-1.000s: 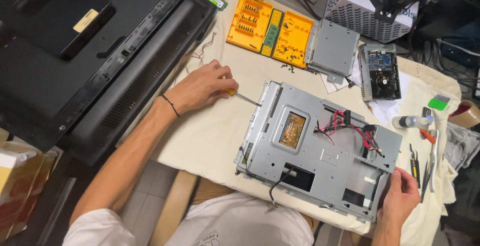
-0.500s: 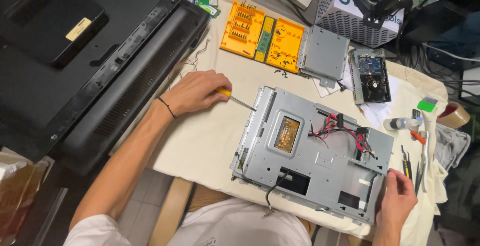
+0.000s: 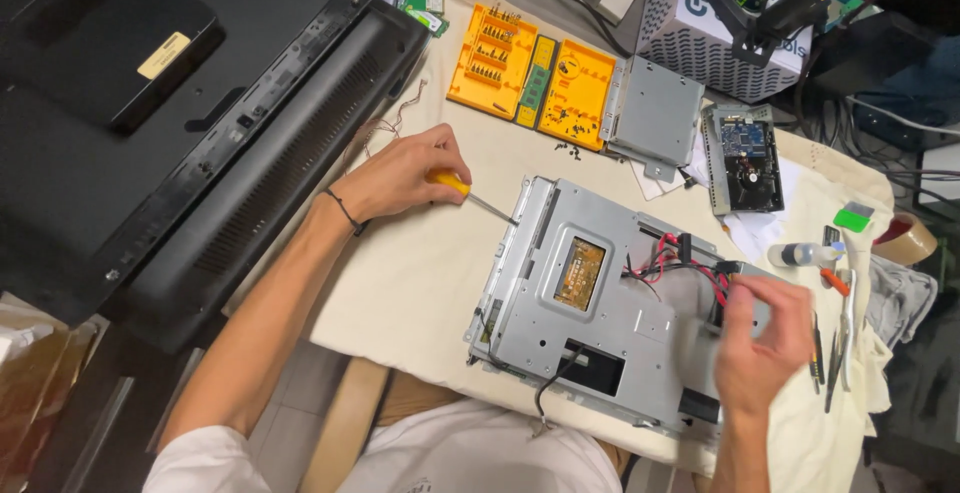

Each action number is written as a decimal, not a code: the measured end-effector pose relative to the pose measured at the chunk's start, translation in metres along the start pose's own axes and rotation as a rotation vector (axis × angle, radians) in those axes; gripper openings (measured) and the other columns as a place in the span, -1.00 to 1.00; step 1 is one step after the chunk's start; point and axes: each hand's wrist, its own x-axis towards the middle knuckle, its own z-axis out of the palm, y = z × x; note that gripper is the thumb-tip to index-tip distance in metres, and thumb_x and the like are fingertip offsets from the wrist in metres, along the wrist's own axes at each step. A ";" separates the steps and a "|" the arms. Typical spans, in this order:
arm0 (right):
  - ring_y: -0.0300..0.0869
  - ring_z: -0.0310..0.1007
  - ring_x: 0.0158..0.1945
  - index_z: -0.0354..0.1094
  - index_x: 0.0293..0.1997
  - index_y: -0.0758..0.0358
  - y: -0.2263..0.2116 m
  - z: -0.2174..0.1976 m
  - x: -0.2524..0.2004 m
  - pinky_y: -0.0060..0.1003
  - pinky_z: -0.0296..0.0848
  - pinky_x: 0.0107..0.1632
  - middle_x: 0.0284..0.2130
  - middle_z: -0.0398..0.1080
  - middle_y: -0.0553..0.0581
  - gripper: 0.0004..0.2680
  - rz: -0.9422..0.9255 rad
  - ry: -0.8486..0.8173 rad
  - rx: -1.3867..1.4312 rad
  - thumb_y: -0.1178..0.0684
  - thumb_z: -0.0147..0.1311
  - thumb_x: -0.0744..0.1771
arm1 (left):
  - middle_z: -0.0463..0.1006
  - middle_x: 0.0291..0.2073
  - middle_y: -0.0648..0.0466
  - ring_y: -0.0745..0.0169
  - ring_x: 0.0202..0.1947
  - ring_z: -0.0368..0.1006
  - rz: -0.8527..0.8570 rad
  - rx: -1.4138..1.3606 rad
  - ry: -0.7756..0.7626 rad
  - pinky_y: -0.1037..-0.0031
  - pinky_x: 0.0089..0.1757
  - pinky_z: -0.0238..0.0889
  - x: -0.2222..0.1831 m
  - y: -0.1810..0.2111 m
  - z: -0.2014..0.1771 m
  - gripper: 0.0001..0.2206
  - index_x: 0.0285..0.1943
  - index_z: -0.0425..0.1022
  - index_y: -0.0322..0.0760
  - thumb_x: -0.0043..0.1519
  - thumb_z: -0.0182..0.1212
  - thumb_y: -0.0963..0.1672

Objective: The person is securing or disassembling a screen assembly by using a screwdriver on the back panel.

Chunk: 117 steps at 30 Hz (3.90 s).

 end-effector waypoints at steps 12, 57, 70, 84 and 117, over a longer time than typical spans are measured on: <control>-0.05 0.52 -0.18 0.62 0.02 0.24 -0.056 0.105 0.072 -0.09 0.53 0.04 -0.26 0.59 0.15 -0.94 -0.023 -0.268 0.258 0.25 0.23 0.49 | 0.38 0.04 -0.02 -0.05 0.21 0.46 0.032 -0.343 0.141 0.05 0.28 0.35 -0.019 -0.031 0.011 -0.78 0.22 0.39 -0.26 0.44 0.27 -0.23; 0.08 0.60 -0.01 0.47 0.25 0.63 0.038 -0.048 -0.074 -0.14 0.54 0.24 0.03 0.47 0.41 -0.92 0.363 0.097 -0.007 0.36 0.08 0.64 | 0.37 -0.07 0.06 0.16 -0.21 0.42 -0.084 -0.025 0.216 0.28 -0.08 0.32 -0.032 0.016 0.016 -0.73 0.21 0.57 -0.23 0.53 0.10 -0.02; 0.08 0.59 -0.01 0.46 0.26 0.64 0.038 -0.048 -0.078 -0.13 0.52 0.23 0.03 0.49 0.43 -0.92 0.354 0.102 -0.007 0.33 0.10 0.66 | 0.24 0.15 0.03 0.24 -0.15 0.19 0.028 -0.225 0.134 0.40 -0.12 0.19 -0.035 0.009 0.010 -0.72 0.20 0.20 -0.10 0.38 0.15 -0.18; 0.07 0.59 -0.01 0.46 0.26 0.63 0.033 -0.047 -0.076 -0.13 0.55 0.28 0.03 0.48 0.43 -0.93 0.362 0.074 -0.001 0.38 0.07 0.64 | 0.27 0.12 0.03 0.29 -0.24 0.28 0.029 -0.248 0.179 0.44 -0.15 0.26 -0.037 0.016 0.013 -0.80 0.24 0.28 -0.14 0.50 0.10 -0.09; 0.21 0.31 0.40 0.34 0.46 0.17 -0.041 0.045 -0.028 0.17 0.31 0.46 0.42 0.25 0.31 -0.54 -0.069 -0.682 -0.125 -0.15 0.27 0.40 | 0.43 -0.59 0.07 -0.06 -0.45 0.34 -0.319 0.067 0.284 0.19 -0.21 0.19 -0.029 0.014 0.020 -0.62 -0.03 0.35 -0.06 0.49 0.10 0.19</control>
